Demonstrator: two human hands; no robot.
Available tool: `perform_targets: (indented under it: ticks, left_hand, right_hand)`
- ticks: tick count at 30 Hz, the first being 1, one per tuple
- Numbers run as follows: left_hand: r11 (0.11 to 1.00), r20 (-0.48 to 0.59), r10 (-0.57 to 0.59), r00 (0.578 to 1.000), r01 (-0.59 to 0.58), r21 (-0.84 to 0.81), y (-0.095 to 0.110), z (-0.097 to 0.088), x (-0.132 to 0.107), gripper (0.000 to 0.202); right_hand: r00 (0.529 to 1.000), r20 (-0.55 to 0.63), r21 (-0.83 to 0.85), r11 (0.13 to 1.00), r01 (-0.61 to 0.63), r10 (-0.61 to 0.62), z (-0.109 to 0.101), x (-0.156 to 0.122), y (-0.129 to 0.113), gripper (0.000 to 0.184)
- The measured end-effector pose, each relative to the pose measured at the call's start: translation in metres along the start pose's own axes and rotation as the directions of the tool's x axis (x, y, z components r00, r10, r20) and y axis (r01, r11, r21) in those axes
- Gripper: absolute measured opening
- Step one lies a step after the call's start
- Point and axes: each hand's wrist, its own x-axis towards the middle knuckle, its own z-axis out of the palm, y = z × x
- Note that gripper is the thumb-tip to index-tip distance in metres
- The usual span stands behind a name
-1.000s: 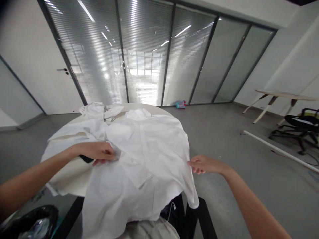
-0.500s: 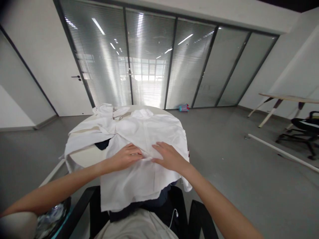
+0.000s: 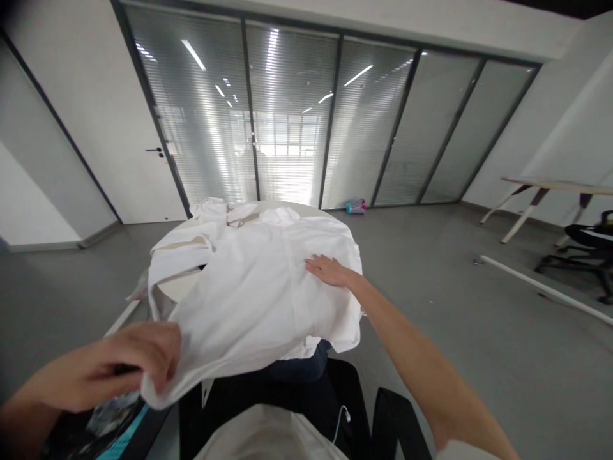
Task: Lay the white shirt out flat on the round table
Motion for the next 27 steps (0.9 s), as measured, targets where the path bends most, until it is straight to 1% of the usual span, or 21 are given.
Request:
perform_targets:
  ticks: [1,2,3,5,7,8,10,11,13,14,15,16,17,18,19,21,22,24,26,27]
  left_hand:
    - [0.991,0.148,-0.130,0.980,0.124,0.048,0.000,0.004,-0.010,0.020]
    - [0.972,0.231,-0.232,0.945,0.215,0.097,-0.003,0.009,-0.019,0.018]
    - [0.952,0.262,-0.303,0.916,0.276,0.135,-0.008,0.014,-0.024,0.020]
    - [0.914,0.240,-0.399,0.885,0.361,0.187,-0.019,0.023,-0.027,0.034]
    - [0.882,0.179,-0.458,0.871,0.419,0.218,-0.027,0.027,-0.019,0.038]
    - [0.877,0.138,-0.461,0.877,0.426,0.224,-0.029,0.028,-0.011,0.036]
    - [0.894,0.053,-0.407,0.912,0.385,0.230,-0.033,0.029,0.009,0.031]
    - [0.909,0.019,-0.357,0.934,0.343,0.235,-0.036,0.029,0.021,0.030]
    - [0.934,-0.032,-0.235,0.971,0.235,0.269,-0.048,0.031,0.044,0.029]
    - [0.936,-0.060,-0.171,0.983,0.182,0.301,-0.057,0.032,0.055,0.030]
    - [0.928,-0.093,-0.114,0.989,0.139,0.345,-0.067,0.033,0.065,0.031]
    - [0.911,-0.127,-0.066,0.990,0.112,0.397,-0.079,0.035,0.075,0.032]
    - [0.887,-0.155,-0.029,0.987,0.097,0.451,-0.091,0.036,0.084,0.033]
    - [0.861,-0.174,-0.006,0.985,0.094,0.501,-0.102,0.037,0.092,0.034]
    - [0.836,-0.185,0.006,0.983,0.097,0.541,-0.113,0.038,0.098,0.034]
    - [0.803,-0.185,0.007,0.983,0.104,0.586,-0.129,0.039,0.108,0.036]
    - [0.798,-0.177,0.003,0.984,0.105,0.593,-0.134,0.039,0.110,0.037]
    - [0.802,-0.160,-0.008,0.987,0.102,0.588,-0.139,0.038,0.112,0.038]
    - [0.808,-0.144,-0.018,0.989,0.099,0.580,-0.139,0.037,0.111,0.039]
    - [0.811,-0.139,-0.022,0.990,0.099,0.577,-0.138,0.036,0.110,0.040]
  right_hand:
    - [1.000,0.010,-0.015,1.000,-0.005,0.006,0.003,0.000,0.000,0.063]
    - [1.000,0.017,-0.020,1.000,-0.016,0.017,0.006,0.000,-0.002,0.063]
    - [0.999,-0.006,-0.012,0.999,-0.032,0.032,0.008,-0.001,-0.004,0.062]
    - [0.986,-0.156,0.029,0.998,-0.060,0.064,0.009,-0.004,-0.009,0.061]
    - [0.944,-0.314,0.083,0.993,-0.080,0.103,0.009,-0.009,-0.011,0.061]
    - [0.919,-0.374,0.104,0.990,-0.090,0.123,0.009,-0.013,-0.011,0.061]
    - [0.879,-0.447,0.121,0.985,-0.121,0.162,0.011,-0.026,-0.004,0.062]
    - [0.845,-0.496,0.140,0.979,-0.147,0.198,0.014,-0.035,0.002,0.065]
    - [0.738,-0.595,0.231,0.948,-0.220,0.317,0.027,-0.059,0.018,0.072]
    - [0.608,-0.655,0.382,0.890,-0.248,0.450,0.037,-0.074,0.027,0.073]
    - [0.513,-0.635,0.527,0.810,-0.258,0.577,0.050,-0.089,0.036,0.074]
    - [0.501,-0.552,0.637,0.725,-0.263,0.667,0.064,-0.105,0.044,0.073]
    - [0.571,-0.414,0.713,0.642,-0.282,0.709,0.080,-0.121,0.049,0.069]
    - [0.688,-0.228,0.752,0.574,-0.324,0.688,0.095,-0.135,0.052,0.066]
    - [0.774,-0.077,0.769,0.532,-0.355,0.628,0.109,-0.147,0.053,0.063]
    - [0.843,-0.022,0.817,0.495,-0.294,0.538,0.133,-0.163,0.048,0.061]
    - [0.864,-0.024,0.844,0.473,-0.252,0.504,0.141,-0.166,0.044,0.062]
    - [0.876,-0.052,0.885,0.429,-0.182,0.479,0.150,-0.165,0.038,0.063]
    - [0.860,-0.088,0.906,0.400,-0.141,0.503,0.148,-0.159,0.035,0.059]
    - [0.844,-0.118,0.910,0.397,-0.119,0.523,0.143,-0.157,0.035,0.058]
